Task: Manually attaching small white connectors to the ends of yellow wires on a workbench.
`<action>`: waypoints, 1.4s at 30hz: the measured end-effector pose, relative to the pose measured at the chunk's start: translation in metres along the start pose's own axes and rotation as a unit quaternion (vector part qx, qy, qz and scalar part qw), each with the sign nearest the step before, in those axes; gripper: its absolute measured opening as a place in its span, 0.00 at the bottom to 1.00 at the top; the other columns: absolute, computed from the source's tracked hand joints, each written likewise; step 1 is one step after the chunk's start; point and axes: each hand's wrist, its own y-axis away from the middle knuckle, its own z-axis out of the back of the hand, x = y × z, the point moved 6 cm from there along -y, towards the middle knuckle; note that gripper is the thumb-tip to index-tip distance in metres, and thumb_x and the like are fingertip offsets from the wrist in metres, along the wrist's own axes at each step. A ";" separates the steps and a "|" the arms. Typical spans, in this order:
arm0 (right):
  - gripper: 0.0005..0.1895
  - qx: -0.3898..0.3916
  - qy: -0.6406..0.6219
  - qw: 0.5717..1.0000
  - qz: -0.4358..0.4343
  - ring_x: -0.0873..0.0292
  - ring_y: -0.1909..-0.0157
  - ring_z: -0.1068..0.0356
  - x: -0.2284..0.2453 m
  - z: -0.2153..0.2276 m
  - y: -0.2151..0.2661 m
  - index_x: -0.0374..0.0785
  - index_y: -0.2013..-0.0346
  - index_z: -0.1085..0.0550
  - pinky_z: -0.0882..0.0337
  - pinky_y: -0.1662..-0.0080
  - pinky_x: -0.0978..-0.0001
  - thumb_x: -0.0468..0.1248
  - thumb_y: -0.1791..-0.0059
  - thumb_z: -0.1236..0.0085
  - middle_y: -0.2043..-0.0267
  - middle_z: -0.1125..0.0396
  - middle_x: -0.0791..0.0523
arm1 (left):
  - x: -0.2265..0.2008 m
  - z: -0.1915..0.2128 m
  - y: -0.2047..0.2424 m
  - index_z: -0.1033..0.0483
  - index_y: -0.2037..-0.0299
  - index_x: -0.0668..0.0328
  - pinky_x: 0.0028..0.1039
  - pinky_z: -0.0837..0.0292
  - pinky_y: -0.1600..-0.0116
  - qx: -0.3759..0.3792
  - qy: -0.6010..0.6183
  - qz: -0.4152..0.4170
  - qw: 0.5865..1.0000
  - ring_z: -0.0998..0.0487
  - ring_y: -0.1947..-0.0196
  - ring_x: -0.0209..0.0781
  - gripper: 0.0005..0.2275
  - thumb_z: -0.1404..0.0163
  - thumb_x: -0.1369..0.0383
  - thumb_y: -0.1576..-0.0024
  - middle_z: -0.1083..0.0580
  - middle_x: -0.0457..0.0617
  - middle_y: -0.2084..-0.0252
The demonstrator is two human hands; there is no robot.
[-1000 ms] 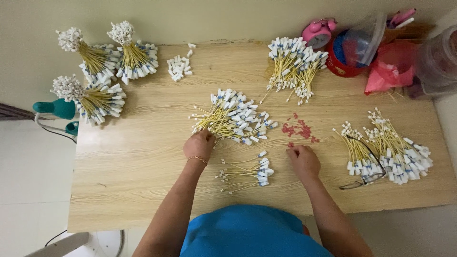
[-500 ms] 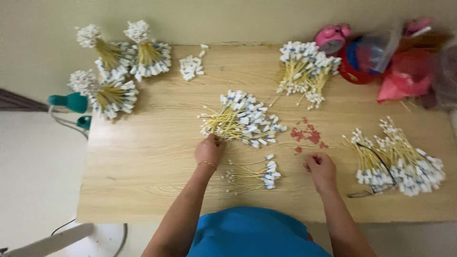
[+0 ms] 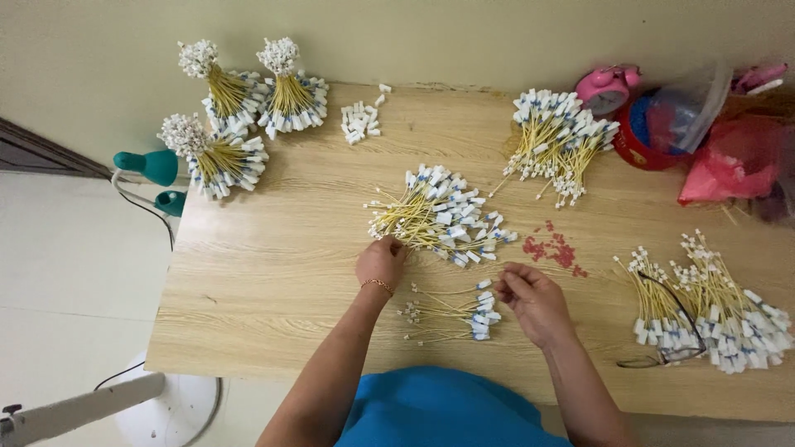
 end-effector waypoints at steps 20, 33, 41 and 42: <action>0.09 -0.024 0.019 0.999 -0.037 0.53 0.56 0.23 -0.003 -0.046 0.008 0.32 0.52 0.28 0.23 0.53 0.61 0.32 0.46 0.49 0.58 0.29 0.50 | -0.004 0.011 -0.002 0.18 0.66 0.54 0.39 0.22 0.60 -0.050 0.040 -0.048 0.997 0.18 0.66 0.50 0.05 0.40 0.64 0.47 0.19 0.51 0.65; 0.09 0.174 0.031 0.984 -0.005 0.55 0.54 0.24 0.026 -0.158 0.025 0.33 0.52 0.26 0.23 0.50 0.59 0.32 0.45 0.49 0.58 0.28 0.54 | -0.025 0.066 0.071 0.21 0.53 0.69 0.21 0.26 0.64 0.074 0.556 -0.053 0.826 0.26 0.71 0.30 0.09 0.48 0.71 0.36 0.22 0.47 0.67; 0.06 0.188 0.014 0.982 -0.006 0.53 0.55 0.23 0.034 -0.167 0.038 0.31 0.55 0.27 0.22 0.49 0.57 0.30 0.45 0.49 0.59 0.27 0.51 | -0.014 0.020 0.075 0.21 0.59 0.68 0.24 0.24 0.65 0.107 0.587 0.062 0.800 0.27 0.72 0.30 0.08 0.49 0.68 0.35 0.25 0.45 0.70; 0.07 0.171 0.029 0.985 -0.002 0.53 0.56 0.22 0.034 -0.166 0.039 0.30 0.55 0.27 0.21 0.50 0.57 0.30 0.46 0.48 0.59 0.27 0.51 | -0.013 0.014 0.075 0.20 0.59 0.68 0.24 0.25 0.66 0.114 0.588 0.066 0.798 0.28 0.73 0.31 0.09 0.49 0.68 0.35 0.26 0.45 0.71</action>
